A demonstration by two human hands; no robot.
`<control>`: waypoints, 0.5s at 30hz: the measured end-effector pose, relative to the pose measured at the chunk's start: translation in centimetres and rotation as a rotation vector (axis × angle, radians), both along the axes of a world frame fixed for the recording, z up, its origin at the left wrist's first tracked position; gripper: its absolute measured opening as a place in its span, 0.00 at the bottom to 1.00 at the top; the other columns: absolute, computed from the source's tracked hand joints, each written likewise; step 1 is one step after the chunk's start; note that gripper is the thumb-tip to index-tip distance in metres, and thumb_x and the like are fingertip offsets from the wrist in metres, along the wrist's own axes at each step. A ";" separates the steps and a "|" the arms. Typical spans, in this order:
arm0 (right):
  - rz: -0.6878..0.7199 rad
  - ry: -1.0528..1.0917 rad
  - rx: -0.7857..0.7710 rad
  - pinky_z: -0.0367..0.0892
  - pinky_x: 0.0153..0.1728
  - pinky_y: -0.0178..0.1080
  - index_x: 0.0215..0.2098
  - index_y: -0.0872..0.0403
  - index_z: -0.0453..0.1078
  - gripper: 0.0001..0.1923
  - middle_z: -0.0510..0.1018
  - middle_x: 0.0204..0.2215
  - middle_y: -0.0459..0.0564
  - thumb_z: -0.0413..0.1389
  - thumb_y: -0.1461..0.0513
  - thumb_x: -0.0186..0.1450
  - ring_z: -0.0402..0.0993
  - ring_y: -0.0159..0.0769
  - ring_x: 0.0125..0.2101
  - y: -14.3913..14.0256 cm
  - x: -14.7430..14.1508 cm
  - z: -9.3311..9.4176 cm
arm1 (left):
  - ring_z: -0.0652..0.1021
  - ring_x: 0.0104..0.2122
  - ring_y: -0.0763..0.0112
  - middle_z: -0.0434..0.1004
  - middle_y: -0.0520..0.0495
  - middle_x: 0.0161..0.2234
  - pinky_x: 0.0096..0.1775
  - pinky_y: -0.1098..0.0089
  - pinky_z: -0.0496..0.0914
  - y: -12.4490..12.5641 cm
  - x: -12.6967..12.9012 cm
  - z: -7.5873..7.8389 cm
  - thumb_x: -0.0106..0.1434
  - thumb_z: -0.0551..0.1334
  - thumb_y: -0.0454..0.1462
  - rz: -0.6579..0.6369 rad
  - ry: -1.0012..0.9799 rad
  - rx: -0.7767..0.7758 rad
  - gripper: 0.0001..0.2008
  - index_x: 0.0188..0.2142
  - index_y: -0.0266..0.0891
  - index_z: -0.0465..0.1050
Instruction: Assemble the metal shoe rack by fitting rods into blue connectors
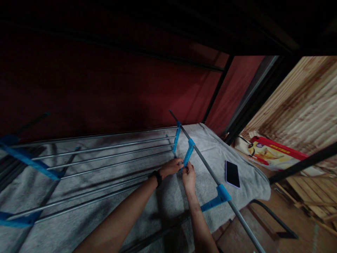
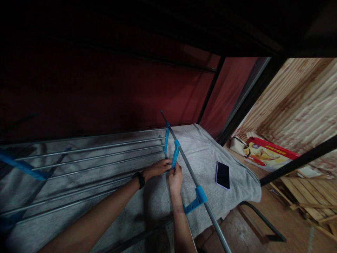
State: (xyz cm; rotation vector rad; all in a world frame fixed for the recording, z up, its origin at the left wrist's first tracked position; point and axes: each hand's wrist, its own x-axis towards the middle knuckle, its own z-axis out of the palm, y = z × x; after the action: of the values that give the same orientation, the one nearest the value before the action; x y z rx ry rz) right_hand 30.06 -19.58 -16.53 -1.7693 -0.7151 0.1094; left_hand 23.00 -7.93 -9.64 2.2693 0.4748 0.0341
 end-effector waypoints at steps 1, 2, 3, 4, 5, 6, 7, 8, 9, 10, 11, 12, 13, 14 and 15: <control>0.001 -0.001 -0.005 0.67 0.56 0.48 0.57 0.54 0.73 0.26 0.79 0.50 0.59 0.47 0.60 0.64 0.74 0.46 0.51 0.0 0.0 0.0 | 0.79 0.51 0.65 0.81 0.44 0.52 0.53 0.69 0.72 0.0 0.0 -0.1 0.71 0.54 0.37 0.002 -0.002 -0.005 0.16 0.53 0.37 0.75; -0.001 -0.004 -0.008 0.67 0.55 0.48 0.57 0.55 0.72 0.26 0.79 0.49 0.58 0.47 0.61 0.64 0.74 0.46 0.50 0.0 0.0 0.0 | 0.79 0.51 0.65 0.81 0.43 0.53 0.54 0.69 0.71 0.0 0.0 -0.2 0.71 0.54 0.37 0.004 -0.004 -0.009 0.16 0.54 0.37 0.74; -0.002 -0.007 -0.009 0.68 0.55 0.48 0.58 0.54 0.72 0.26 0.79 0.49 0.58 0.47 0.61 0.64 0.75 0.46 0.50 0.0 0.0 0.0 | 0.79 0.52 0.65 0.81 0.43 0.54 0.54 0.69 0.71 0.1 0.0 -0.3 0.71 0.54 0.36 0.004 -0.005 -0.011 0.16 0.54 0.37 0.74; -0.005 -0.011 -0.009 0.68 0.54 0.47 0.58 0.54 0.72 0.27 0.79 0.48 0.58 0.47 0.61 0.64 0.75 0.46 0.49 0.0 0.0 0.0 | 0.78 0.52 0.65 0.81 0.44 0.54 0.54 0.68 0.71 0.1 0.0 -0.3 0.71 0.54 0.36 0.001 -0.006 -0.013 0.16 0.54 0.38 0.74; -0.011 -0.014 -0.008 0.68 0.53 0.47 0.58 0.54 0.72 0.27 0.79 0.48 0.57 0.47 0.61 0.64 0.75 0.46 0.49 -0.1 0.0 0.0 | 0.79 0.51 0.65 0.81 0.45 0.53 0.54 0.68 0.71 0.1 0.1 -0.4 0.70 0.54 0.36 -0.004 -0.007 -0.013 0.16 0.54 0.39 0.74; -0.016 -0.017 -0.008 0.69 0.53 0.47 0.58 0.54 0.72 0.26 0.79 0.48 0.57 0.47 0.61 0.63 0.75 0.46 0.49 -0.1 0.0 0.0 | 0.79 0.50 0.66 0.82 0.45 0.52 0.54 0.68 0.72 0.2 0.1 -0.4 0.70 0.54 0.36 -0.009 -0.008 -0.013 0.16 0.53 0.40 0.74; -0.018 -0.021 -0.007 0.69 0.52 0.47 0.58 0.53 0.73 0.26 0.79 0.48 0.57 0.47 0.61 0.63 0.75 0.46 0.48 -0.1 -0.1 0.0 | 0.79 0.50 0.66 0.82 0.46 0.51 0.53 0.68 0.72 0.2 0.0 -0.4 0.70 0.55 0.36 -0.013 -0.009 -0.010 0.15 0.53 0.40 0.74; -0.016 -0.023 -0.008 0.69 0.52 0.47 0.58 0.53 0.73 0.26 0.79 0.48 0.57 0.47 0.61 0.63 0.75 0.46 0.48 -0.2 -0.1 0.0 | 0.79 0.49 0.65 0.82 0.46 0.51 0.53 0.68 0.72 0.2 0.0 -0.4 0.70 0.54 0.36 -0.014 -0.009 -0.006 0.15 0.52 0.40 0.74; -0.014 -0.024 -0.009 0.69 0.51 0.47 0.58 0.53 0.73 0.26 0.79 0.47 0.57 0.47 0.61 0.63 0.75 0.46 0.47 -0.2 -0.1 0.0 | 0.79 0.49 0.65 0.82 0.45 0.51 0.53 0.68 0.72 0.1 0.0 -0.4 0.70 0.54 0.36 -0.012 -0.009 0.000 0.15 0.52 0.39 0.74; -0.011 -0.023 -0.011 0.69 0.51 0.47 0.58 0.53 0.73 0.26 0.79 0.47 0.57 0.47 0.61 0.63 0.75 0.46 0.46 -0.3 -0.1 0.0 | 0.79 0.48 0.65 0.82 0.45 0.50 0.52 0.67 0.72 0.1 -0.1 -0.4 0.71 0.54 0.37 -0.010 -0.009 0.006 0.14 0.51 0.39 0.74; -0.007 -0.019 -0.013 0.70 0.50 0.47 0.58 0.53 0.73 0.27 0.79 0.46 0.57 0.47 0.61 0.63 0.75 0.46 0.46 -0.4 -0.1 0.0 | 0.79 0.48 0.64 0.82 0.44 0.50 0.52 0.67 0.72 0.0 -0.2 -0.4 0.71 0.54 0.37 -0.008 -0.008 0.012 0.14 0.51 0.39 0.74; -0.007 -0.013 -0.017 0.70 0.50 0.47 0.58 0.53 0.73 0.27 0.79 0.46 0.57 0.48 0.60 0.63 0.75 0.46 0.45 -0.4 -0.1 0.0 | 0.79 0.47 0.64 0.82 0.45 0.50 0.51 0.67 0.72 0.0 -0.2 -0.4 0.71 0.54 0.38 -0.007 -0.009 0.017 0.14 0.51 0.39 0.74; -0.010 -0.008 -0.022 0.70 0.49 0.47 0.58 0.53 0.73 0.27 0.79 0.46 0.57 0.48 0.60 0.63 0.75 0.46 0.45 -0.5 -0.1 0.0 | 0.80 0.47 0.64 0.82 0.45 0.50 0.50 0.67 0.72 -0.1 -0.3 -0.4 0.72 0.54 0.38 -0.006 -0.011 0.023 0.14 0.51 0.40 0.74; -0.015 -0.005 -0.028 0.70 0.49 0.47 0.57 0.53 0.74 0.27 0.79 0.46 0.57 0.48 0.59 0.63 0.75 0.46 0.45 -0.5 -0.1 0.0 | 0.80 0.47 0.64 0.82 0.46 0.49 0.50 0.68 0.72 -0.2 -0.3 -0.3 0.72 0.54 0.38 -0.005 -0.013 0.028 0.14 0.51 0.41 0.74; -0.018 -0.004 -0.035 0.69 0.49 0.47 0.57 0.53 0.74 0.26 0.79 0.46 0.57 0.48 0.59 0.62 0.75 0.47 0.45 -0.5 0.0 0.0 | 0.80 0.47 0.64 0.82 0.46 0.49 0.50 0.68 0.72 -0.3 -0.3 -0.3 0.72 0.54 0.38 -0.002 -0.017 0.034 0.13 0.50 0.41 0.74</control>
State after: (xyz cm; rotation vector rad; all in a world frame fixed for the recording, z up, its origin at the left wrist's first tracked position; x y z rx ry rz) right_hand 30.06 -20.11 -16.49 -1.8096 -0.7036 0.1066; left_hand 22.67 -8.19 -9.96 2.3010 0.4660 0.0606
